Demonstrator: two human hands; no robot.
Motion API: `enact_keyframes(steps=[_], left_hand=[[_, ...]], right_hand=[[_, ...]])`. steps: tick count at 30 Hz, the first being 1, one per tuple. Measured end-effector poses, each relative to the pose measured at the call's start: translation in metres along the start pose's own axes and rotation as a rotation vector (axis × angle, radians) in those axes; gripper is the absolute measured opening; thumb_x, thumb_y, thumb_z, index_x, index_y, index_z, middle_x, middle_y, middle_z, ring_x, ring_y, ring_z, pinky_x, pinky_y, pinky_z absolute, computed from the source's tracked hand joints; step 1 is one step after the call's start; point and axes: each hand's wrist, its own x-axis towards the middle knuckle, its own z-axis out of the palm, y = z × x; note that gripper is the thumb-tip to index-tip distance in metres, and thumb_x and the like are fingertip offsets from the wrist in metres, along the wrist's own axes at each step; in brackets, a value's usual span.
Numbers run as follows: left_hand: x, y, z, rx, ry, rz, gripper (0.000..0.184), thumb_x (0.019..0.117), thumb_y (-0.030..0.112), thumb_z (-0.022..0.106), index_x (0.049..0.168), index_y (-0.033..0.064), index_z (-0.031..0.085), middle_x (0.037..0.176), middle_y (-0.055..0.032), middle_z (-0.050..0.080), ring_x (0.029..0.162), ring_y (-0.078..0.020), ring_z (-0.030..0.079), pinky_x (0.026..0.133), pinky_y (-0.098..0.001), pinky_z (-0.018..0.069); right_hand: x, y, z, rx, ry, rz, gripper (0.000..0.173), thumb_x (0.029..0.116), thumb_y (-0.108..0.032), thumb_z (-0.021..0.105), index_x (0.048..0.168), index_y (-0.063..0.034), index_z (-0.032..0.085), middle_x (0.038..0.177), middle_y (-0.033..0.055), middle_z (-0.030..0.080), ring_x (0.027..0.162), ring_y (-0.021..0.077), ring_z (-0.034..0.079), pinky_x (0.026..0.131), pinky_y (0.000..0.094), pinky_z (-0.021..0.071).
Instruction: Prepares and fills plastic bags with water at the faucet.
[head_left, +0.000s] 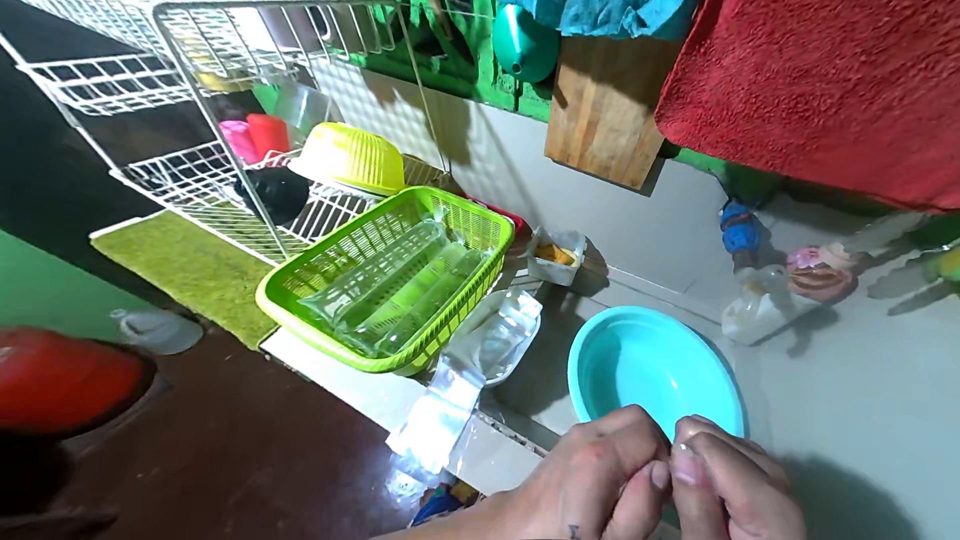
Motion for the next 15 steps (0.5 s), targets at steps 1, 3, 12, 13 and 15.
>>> enact_keyframes(steps=[1, 3, 12, 13, 15], left_hand=[[-0.001, 0.000, 0.002, -0.010, 0.004, 0.010, 0.032, 0.1070, 0.014, 0.043, 0.087, -0.0028, 0.061, 0.091, -0.0140, 0.060, 0.090, -0.0163, 0.060, 0.079, -0.0250, 0.0502], [-0.004, 0.000, 0.006, -0.017, 0.017, 0.036, 0.032, 0.1068, 0.015, 0.043, 0.087, -0.0026, 0.061, 0.092, -0.0146, 0.060, 0.090, -0.0180, 0.061, 0.080, -0.0262, 0.0510], [-0.016, -0.010, 0.017, 0.010, 0.061, 0.133, 0.032, 0.1055, 0.014, 0.042, 0.084, -0.0019, 0.059, 0.090, -0.0166, 0.062, 0.091, -0.0228, 0.063, 0.082, -0.0298, 0.0526], [-0.017, -0.011, 0.017, 0.018, 0.061, 0.130, 0.032, 0.1052, 0.014, 0.042, 0.083, -0.0016, 0.060, 0.090, -0.0164, 0.062, 0.091, -0.0229, 0.063, 0.082, -0.0299, 0.0527], [-0.017, -0.012, 0.011, 0.032, 0.061, 0.108, 0.032, 0.1056, 0.014, 0.042, 0.085, -0.0016, 0.061, 0.092, -0.0160, 0.062, 0.092, -0.0220, 0.063, 0.082, -0.0294, 0.0527]], right_hand=[[-0.002, -0.004, 0.003, 0.024, 0.045, 0.016, 0.036, 0.1052, -0.019, 0.047, 0.072, -0.0051, 0.049, 0.063, 0.0060, 0.048, 0.061, 0.0098, 0.051, 0.059, 0.0215, 0.0428], [-0.005, -0.008, 0.007, 0.064, 0.110, 0.048, 0.034, 0.1047, -0.018, 0.046, 0.074, -0.0053, 0.049, 0.064, 0.0048, 0.049, 0.062, 0.0068, 0.052, 0.059, 0.0190, 0.0442], [-0.010, -0.014, 0.015, 0.160, 0.199, 0.128, 0.035, 0.1067, -0.019, 0.042, 0.075, -0.0074, 0.052, 0.063, 0.0010, 0.048, 0.057, 0.0042, 0.049, 0.055, 0.0193, 0.0429], [-0.009, -0.015, 0.017, 0.147, 0.205, 0.129, 0.035, 0.1065, -0.019, 0.042, 0.074, -0.0068, 0.051, 0.063, 0.0012, 0.048, 0.057, 0.0044, 0.049, 0.054, 0.0194, 0.0426], [-0.001, -0.016, 0.016, 0.113, 0.167, 0.114, 0.036, 0.1066, -0.019, 0.043, 0.074, -0.0057, 0.051, 0.063, 0.0022, 0.049, 0.058, 0.0043, 0.051, 0.055, 0.0184, 0.0433]])
